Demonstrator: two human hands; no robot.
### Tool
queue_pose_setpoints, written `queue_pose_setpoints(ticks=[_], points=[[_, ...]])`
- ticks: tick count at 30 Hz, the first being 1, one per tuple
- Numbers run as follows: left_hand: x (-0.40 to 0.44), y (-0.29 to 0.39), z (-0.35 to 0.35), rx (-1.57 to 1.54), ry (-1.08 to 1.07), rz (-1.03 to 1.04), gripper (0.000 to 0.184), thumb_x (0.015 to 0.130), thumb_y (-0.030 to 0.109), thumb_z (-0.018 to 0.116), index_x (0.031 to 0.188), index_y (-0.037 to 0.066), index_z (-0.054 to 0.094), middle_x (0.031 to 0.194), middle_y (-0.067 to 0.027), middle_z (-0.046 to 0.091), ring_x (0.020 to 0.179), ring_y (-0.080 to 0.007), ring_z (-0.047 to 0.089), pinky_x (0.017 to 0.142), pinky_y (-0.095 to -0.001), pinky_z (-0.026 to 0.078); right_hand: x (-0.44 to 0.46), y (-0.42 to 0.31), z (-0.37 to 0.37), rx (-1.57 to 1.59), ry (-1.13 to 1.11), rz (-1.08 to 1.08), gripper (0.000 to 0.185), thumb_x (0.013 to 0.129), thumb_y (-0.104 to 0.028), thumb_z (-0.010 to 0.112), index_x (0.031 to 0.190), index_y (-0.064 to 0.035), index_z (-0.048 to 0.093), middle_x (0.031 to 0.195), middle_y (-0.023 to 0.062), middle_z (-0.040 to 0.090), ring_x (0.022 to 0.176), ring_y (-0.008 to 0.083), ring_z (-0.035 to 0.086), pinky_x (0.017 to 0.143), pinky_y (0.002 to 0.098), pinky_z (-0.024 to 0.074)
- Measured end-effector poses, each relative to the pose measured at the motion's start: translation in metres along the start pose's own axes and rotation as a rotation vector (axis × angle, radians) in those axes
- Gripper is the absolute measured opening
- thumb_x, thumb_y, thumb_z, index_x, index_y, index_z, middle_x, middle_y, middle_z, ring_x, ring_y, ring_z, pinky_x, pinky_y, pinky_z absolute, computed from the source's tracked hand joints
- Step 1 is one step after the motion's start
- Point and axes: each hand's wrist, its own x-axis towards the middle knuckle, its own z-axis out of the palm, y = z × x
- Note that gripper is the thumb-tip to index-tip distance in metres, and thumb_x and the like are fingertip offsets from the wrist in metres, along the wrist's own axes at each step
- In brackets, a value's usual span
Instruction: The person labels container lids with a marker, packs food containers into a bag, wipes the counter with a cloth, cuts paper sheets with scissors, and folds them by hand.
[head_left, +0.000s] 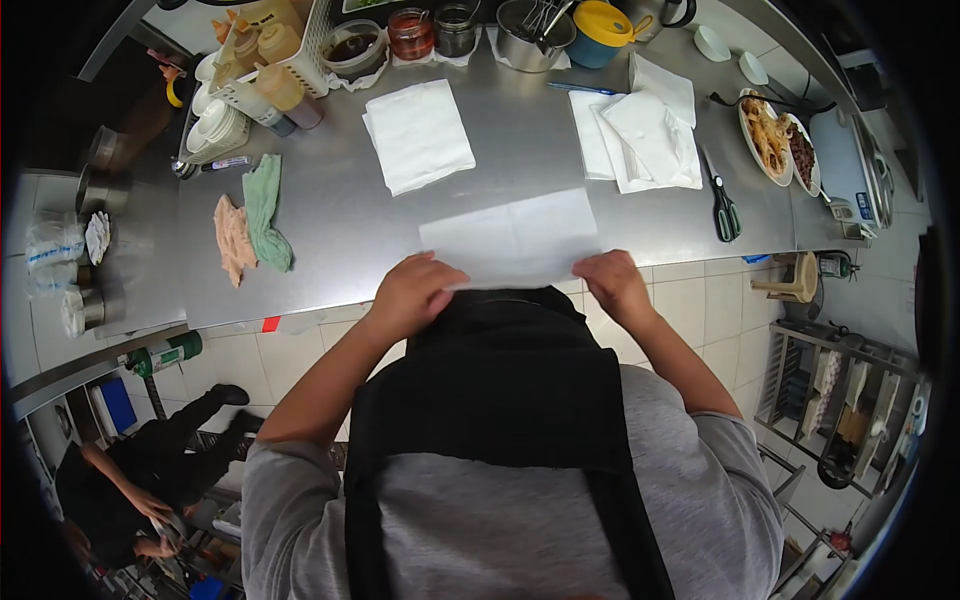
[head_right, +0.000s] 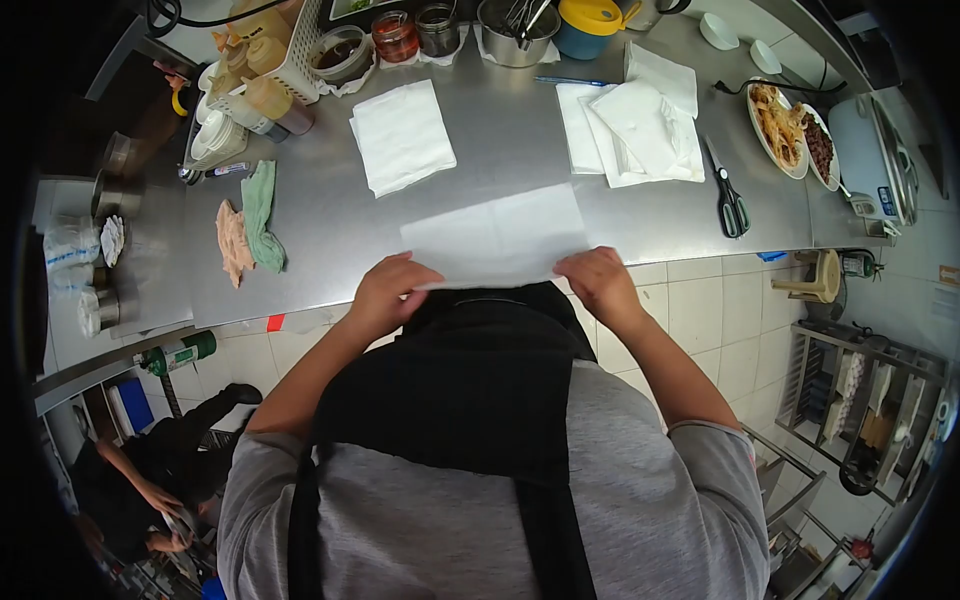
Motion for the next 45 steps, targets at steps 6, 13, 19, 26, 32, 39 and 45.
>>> queue_pose_setpoints(ticks=[6, 13, 19, 26, 32, 39, 45], points=[[0.014, 0.02, -0.041, -0.668, 0.197, -0.647, 0.019, 0.09, 0.015, 0.066, 0.105, 0.003, 0.067, 0.062, 0.0023, 0.051, 0.057, -0.0053, 0.043, 0.052, -0.0237, 0.037, 0.049, -0.053, -0.065, 0.44, 0.106, 0.413, 0.016, 0.089, -0.006, 0.062, 0.106, -0.0045, 0.064, 0.102, 0.007, 0.069, 0.096, 0.0199, 0.063, 0.086, 0.0305, 0.0472], [0.039, -0.045, -0.024, 0.043, 0.337, -0.44, 0.022, 0.082, 0.014, 0.07, 0.101, 0.003, 0.068, 0.071, -0.0073, 0.058, 0.061, -0.0197, 0.054, 0.058, -0.0323, 0.045, 0.099, 0.012, 0.0, -0.11, -0.014, 0.186, 0.022, 0.085, -0.016, 0.066, 0.108, -0.0158, 0.065, 0.102, 0.0016, 0.066, 0.097, 0.0246, 0.058, 0.096, 0.0411, 0.036], [0.097, -0.075, -0.038, 0.219, 0.461, -0.086, 0.021, 0.082, 0.017, 0.071, 0.098, 0.004, 0.069, 0.091, -0.0107, 0.063, 0.078, -0.0258, 0.061, 0.072, -0.033, 0.049, 0.124, -0.013, 0.054, -0.359, 0.109, 0.074, 0.036, 0.086, -0.023, 0.062, 0.122, -0.0209, 0.059, 0.131, -0.0009, 0.053, 0.122, 0.0237, 0.048, 0.1, 0.0495, 0.0356], [0.123, -0.075, -0.04, 0.246, 0.114, -0.123, 0.018, 0.081, 0.018, 0.071, 0.095, 0.006, 0.07, 0.102, -0.0096, 0.066, 0.091, -0.029, 0.064, 0.081, -0.0356, 0.05, 0.065, -0.064, 0.093, -0.294, -0.061, 0.048, 0.056, 0.09, -0.046, 0.055, 0.141, -0.0277, 0.043, 0.152, 0.0007, 0.032, 0.14, 0.0318, 0.028, 0.111, 0.0583, 0.021], [0.127, -0.08, -0.036, 0.264, 0.133, -0.143, 0.017, 0.081, 0.016, 0.071, 0.093, 0.004, 0.07, 0.098, -0.0101, 0.068, 0.087, -0.0285, 0.065, 0.079, -0.0349, 0.051, 0.063, -0.075, 0.077, -0.256, -0.177, 0.136, 0.056, 0.09, -0.05, 0.053, 0.141, -0.0291, 0.044, 0.153, 0.0001, 0.032, 0.141, 0.0294, 0.026, 0.109, 0.0619, 0.0205], [0.133, -0.094, -0.041, 0.108, 0.108, -0.308, 0.015, 0.08, 0.012, 0.069, 0.092, 0.004, 0.072, 0.095, -0.01, 0.071, 0.084, -0.0255, 0.067, 0.078, -0.0322, 0.051, 0.075, -0.036, 0.083, -0.281, -0.07, -0.038, 0.059, 0.089, -0.052, 0.053, 0.142, -0.0282, 0.042, 0.154, 0.0019, 0.03, 0.142, 0.0315, 0.023, 0.108, 0.0648, 0.0187], [0.141, -0.09, -0.046, 0.111, 0.022, -0.433, 0.017, 0.084, 0.012, 0.069, 0.098, 0.003, 0.073, 0.098, -0.009, 0.072, 0.088, -0.0188, 0.067, 0.081, -0.0285, 0.051, 0.077, -0.034, 0.087, -0.207, -0.023, -0.03, 0.06, 0.09, -0.052, 0.052, 0.143, -0.0263, 0.042, 0.154, 0.0039, 0.029, 0.143, 0.0322, 0.022, 0.108, 0.0648, 0.0169]])
